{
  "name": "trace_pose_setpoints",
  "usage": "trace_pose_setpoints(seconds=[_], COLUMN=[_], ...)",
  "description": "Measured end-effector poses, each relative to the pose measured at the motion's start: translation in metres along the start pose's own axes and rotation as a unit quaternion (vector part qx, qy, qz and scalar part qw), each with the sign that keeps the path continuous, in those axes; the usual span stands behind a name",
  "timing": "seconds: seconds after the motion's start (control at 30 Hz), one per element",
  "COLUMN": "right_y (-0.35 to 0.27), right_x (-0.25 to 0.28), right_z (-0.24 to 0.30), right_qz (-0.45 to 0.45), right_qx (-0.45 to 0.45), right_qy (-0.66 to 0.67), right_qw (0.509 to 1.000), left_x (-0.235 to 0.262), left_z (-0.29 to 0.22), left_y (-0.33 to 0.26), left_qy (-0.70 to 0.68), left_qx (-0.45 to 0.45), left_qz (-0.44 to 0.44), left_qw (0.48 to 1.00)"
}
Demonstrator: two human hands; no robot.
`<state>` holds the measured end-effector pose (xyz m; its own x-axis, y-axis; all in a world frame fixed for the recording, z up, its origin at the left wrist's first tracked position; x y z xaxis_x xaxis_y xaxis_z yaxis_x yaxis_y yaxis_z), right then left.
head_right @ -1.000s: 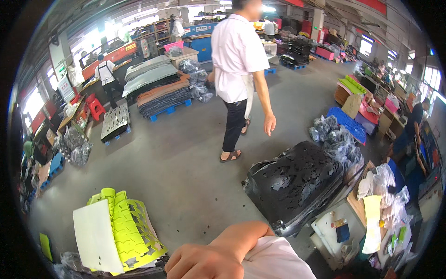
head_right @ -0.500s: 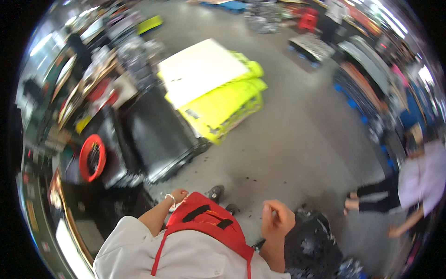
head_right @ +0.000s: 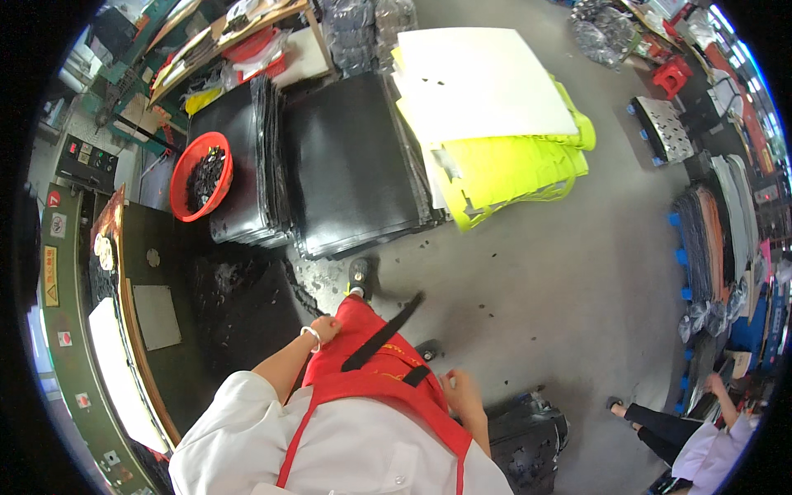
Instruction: The person operates a die-cutting machine to cut shapes from black material. They place a template on the material, press a button to activate the machine, and then remove the cut pieces, repeating the process.
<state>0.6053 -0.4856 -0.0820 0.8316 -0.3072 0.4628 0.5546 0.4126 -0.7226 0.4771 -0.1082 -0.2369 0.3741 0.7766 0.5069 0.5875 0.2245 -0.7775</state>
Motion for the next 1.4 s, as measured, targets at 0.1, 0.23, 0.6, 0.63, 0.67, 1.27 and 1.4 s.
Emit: trace_pose_setpoints(seconds=[0.1, 0.23, 0.6, 0.63, 0.67, 1.27, 1.4], right_y=[0.034, 0.073, 0.062, 0.065, 0.068, 0.109, 0.110], right_x=[-0.002, -0.072, -0.100, -0.098, -0.097, -0.107, -0.108], right_z=[0.038, 0.045, 0.079, 0.083, 0.087, 0.169, 0.178], right_qz=[-0.163, -0.059, 0.229, 0.241, 0.244, 0.164, 0.124], right_qx=[0.085, 0.010, -0.275, -0.290, -0.303, -0.260, -0.237], right_qy=[0.083, 0.001, 0.033, 0.014, 0.010, 0.129, 0.157], right_qw=[0.979, 0.998, 0.933, 0.926, 0.921, 0.943, 0.951], left_x=[0.021, 0.058, 0.116, 0.114, 0.111, 0.211, 0.288], left_z=[0.031, 0.089, 0.196, 0.203, 0.208, 0.114, 0.024], left_y=[0.054, 0.152, 0.348, 0.358, 0.368, 0.299, 0.202], left_qy=[-0.271, -0.163, -0.254, -0.267, -0.295, -0.319, -0.212], left_qx=[0.043, 0.060, 0.343, 0.374, 0.383, 0.203, 0.017], left_qz=[0.061, 0.054, 0.039, 0.022, 0.013, 0.026, -0.073], left_qw=[0.960, 0.983, 0.904, 0.888, 0.875, 0.925, 0.974])
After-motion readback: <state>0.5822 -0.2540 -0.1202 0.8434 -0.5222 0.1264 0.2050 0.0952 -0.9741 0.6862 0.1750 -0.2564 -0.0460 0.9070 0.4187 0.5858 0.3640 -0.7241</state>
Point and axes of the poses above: each hand's wrist, its own y-axis towards the middle knuckle, its own x-axis out of the back of the hand, z = x × y, the point moved 2 cm from there along y, towards the middle knuckle, and after that the axes turned 6 degrees about z, right-handed, at the moved point
